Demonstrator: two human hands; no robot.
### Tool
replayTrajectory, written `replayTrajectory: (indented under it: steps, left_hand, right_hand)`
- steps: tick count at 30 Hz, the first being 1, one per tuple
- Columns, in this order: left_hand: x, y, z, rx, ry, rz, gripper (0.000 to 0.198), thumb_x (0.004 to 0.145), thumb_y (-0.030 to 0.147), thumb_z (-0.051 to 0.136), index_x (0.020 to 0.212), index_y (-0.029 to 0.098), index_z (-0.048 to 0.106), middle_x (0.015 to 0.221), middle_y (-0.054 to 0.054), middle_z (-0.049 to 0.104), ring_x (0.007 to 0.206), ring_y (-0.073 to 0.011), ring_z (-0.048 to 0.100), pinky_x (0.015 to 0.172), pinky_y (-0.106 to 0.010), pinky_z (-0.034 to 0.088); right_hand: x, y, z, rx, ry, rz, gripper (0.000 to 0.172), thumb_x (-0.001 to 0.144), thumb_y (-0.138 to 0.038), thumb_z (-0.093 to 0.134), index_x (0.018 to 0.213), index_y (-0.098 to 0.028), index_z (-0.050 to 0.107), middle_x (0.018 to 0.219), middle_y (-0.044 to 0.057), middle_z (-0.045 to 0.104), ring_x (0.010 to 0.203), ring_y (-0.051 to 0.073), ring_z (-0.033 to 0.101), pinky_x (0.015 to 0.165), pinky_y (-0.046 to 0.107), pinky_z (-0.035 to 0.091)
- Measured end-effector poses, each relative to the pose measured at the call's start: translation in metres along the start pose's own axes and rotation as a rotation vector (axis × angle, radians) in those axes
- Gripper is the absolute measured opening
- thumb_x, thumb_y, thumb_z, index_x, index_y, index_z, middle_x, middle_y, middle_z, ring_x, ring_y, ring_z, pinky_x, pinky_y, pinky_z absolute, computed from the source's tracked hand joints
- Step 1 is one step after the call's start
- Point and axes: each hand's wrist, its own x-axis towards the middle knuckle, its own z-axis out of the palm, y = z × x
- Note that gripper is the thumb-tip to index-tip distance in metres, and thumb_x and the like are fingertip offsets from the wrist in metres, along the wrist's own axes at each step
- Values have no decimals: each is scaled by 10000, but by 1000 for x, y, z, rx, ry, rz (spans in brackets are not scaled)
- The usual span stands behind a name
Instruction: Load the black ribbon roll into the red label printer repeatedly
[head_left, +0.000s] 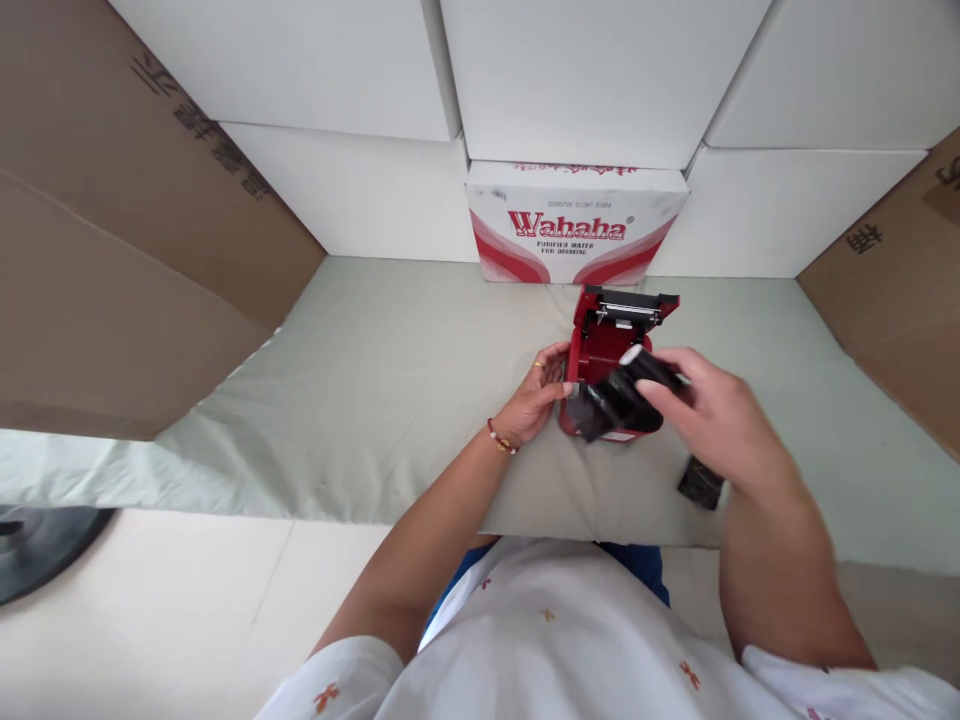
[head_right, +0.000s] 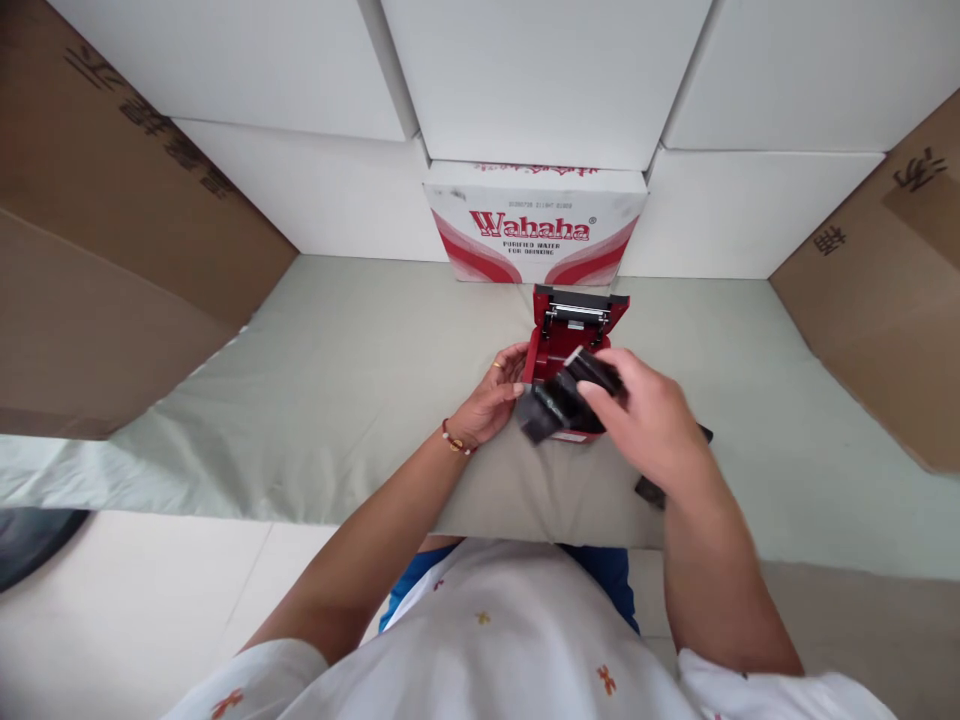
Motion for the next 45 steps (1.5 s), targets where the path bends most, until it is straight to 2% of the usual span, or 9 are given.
replayTrajectory:
  steps: [4, 9, 15, 22, 26, 32, 38, 42, 45]
  left_hand:
    - [0, -1, 0, -2, -6, 4, 767, 692, 437, 984, 1359, 306, 630, 1587, -58, 568, 1557, -303, 438, 1340, -503, 270]
    - [2, 1, 1, 7, -5, 16, 737, 711, 443, 969, 1350, 290, 637, 1569, -75, 596, 1532, -314, 478, 1317, -525, 312]
    - [0, 5, 2, 14, 0, 14, 695, 716, 458, 977, 1315, 284, 670, 1521, -66, 629, 1524, -296, 488, 1334, -499, 285]
    - [1, 3, 1, 7, 8, 26, 678, 717, 441, 981, 1301, 278, 677, 1516, -71, 632, 1523, -297, 484, 1341, -503, 260]
    - [1, 3, 0, 13, -2, 26, 674, 733, 433, 971, 1313, 274, 668, 1523, -76, 630, 1523, -298, 484, 1335, -503, 265]
    - [1, 6, 1, 42, 6, 21, 681, 725, 440, 972, 1303, 262, 660, 1508, -79, 634, 1510, -298, 495, 1331, -511, 271]
    - [-3, 3, 4, 164, 63, 86, 714, 758, 545, 931, 1335, 280, 605, 1568, -103, 561, 1546, -322, 453, 1322, -538, 305]
    - [-22, 3, 14, 582, 277, 421, 526, 943, 625, 721, 1327, 278, 629, 1502, -132, 556, 1518, -333, 453, 1322, -563, 302]
    - [-37, 3, 26, 901, 168, 582, 400, 1001, 558, 628, 1273, 280, 719, 1345, -134, 668, 1443, -366, 518, 1291, -593, 296]
  right_hand:
    - [-34, 55, -28, 146, 45, 159, 482, 911, -651, 703, 1190, -260, 750, 943, 34, 818, 738, 218, 725, 669, 334, 570]
    - [-31, 94, -4, 110, -166, 249, 623, 828, -679, 672, 1208, -193, 760, 847, 64, 795, 622, 231, 673, 603, 377, 546]
    - [-29, 124, 2, -289, 151, 225, 524, 942, -533, 540, 1280, -219, 788, 1252, 131, 786, 761, 243, 701, 786, 433, 564]
    - [-38, 162, -8, -482, -127, 266, 510, 909, -416, 526, 1293, -216, 796, 1254, 164, 793, 1037, 357, 756, 872, 477, 587]
    - [-59, 143, -51, -148, -274, 203, 436, 851, -542, 660, 1186, -320, 831, 1133, 116, 834, 968, 339, 777, 884, 491, 615]
    - [-50, 57, -109, 9, -221, -91, 375, 845, -707, 754, 1113, -465, 859, 1097, 128, 823, 567, 220, 597, 519, 427, 510]
    - [18, -3, -28, -96, -145, -231, 365, 967, -396, 650, 1290, -309, 795, 1228, 57, 808, 880, 236, 736, 807, 395, 596]
    - [45, -17, 20, -401, -90, -130, 413, 985, -258, 611, 1372, -281, 752, 1404, 83, 756, 1143, 318, 746, 939, 445, 580]
    - [56, -23, 30, -515, -127, -75, 421, 1005, -263, 592, 1398, -284, 741, 1421, 99, 744, 1114, 347, 760, 886, 459, 583]
